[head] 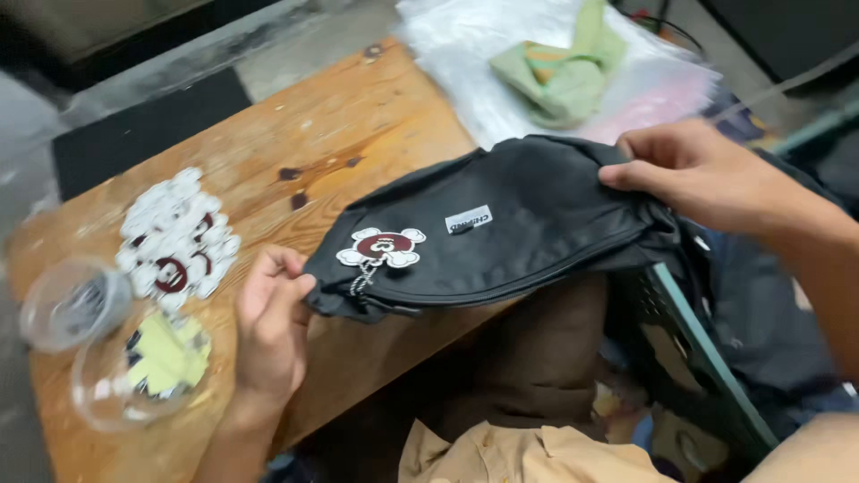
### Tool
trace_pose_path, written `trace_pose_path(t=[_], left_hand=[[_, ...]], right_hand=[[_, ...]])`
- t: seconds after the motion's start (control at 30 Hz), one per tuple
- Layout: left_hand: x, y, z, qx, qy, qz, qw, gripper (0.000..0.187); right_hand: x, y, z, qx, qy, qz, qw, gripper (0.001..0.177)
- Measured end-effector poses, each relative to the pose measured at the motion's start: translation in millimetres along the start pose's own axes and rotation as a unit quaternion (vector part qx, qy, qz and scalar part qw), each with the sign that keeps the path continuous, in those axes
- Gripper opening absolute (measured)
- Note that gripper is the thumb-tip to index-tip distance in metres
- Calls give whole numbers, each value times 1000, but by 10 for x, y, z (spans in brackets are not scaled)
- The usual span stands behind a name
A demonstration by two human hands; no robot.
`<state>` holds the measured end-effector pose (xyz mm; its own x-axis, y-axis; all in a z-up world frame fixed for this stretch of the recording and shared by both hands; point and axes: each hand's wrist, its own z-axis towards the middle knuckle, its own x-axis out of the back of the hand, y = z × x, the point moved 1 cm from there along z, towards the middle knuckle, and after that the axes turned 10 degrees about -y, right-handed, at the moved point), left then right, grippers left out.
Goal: The person removes a black bag from a plastic bag, wipes it with a cloth, and attaches a sticker to it. They then clean a new plastic bag with the cloth and place the bag inside, sealing it.
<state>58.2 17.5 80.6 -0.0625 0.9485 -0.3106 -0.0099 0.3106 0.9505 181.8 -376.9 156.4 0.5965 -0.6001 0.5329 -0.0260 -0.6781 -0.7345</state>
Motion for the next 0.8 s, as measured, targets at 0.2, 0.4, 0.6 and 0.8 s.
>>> trace_pose_path(t=[0.2,0.4,0.6,0.8], left_hand=[[-1282,-27,610,-1,-222,-28,975,15],[-2868,-860,1077,-36,-391,117,912,12],[-3751,-1806,1069,30,-437,267,858,8],[-3502,-1565,971,-1,-454,350,819,27]], right_hand=[[148,1027,-1650,-49,233,100,966,38],[-385,2273,-2832,-108,432,136,885,23],[-990,3062,-3067,-259,470,106,837,29],[-967,3160,-2989,-526,305,-162,777,53]])
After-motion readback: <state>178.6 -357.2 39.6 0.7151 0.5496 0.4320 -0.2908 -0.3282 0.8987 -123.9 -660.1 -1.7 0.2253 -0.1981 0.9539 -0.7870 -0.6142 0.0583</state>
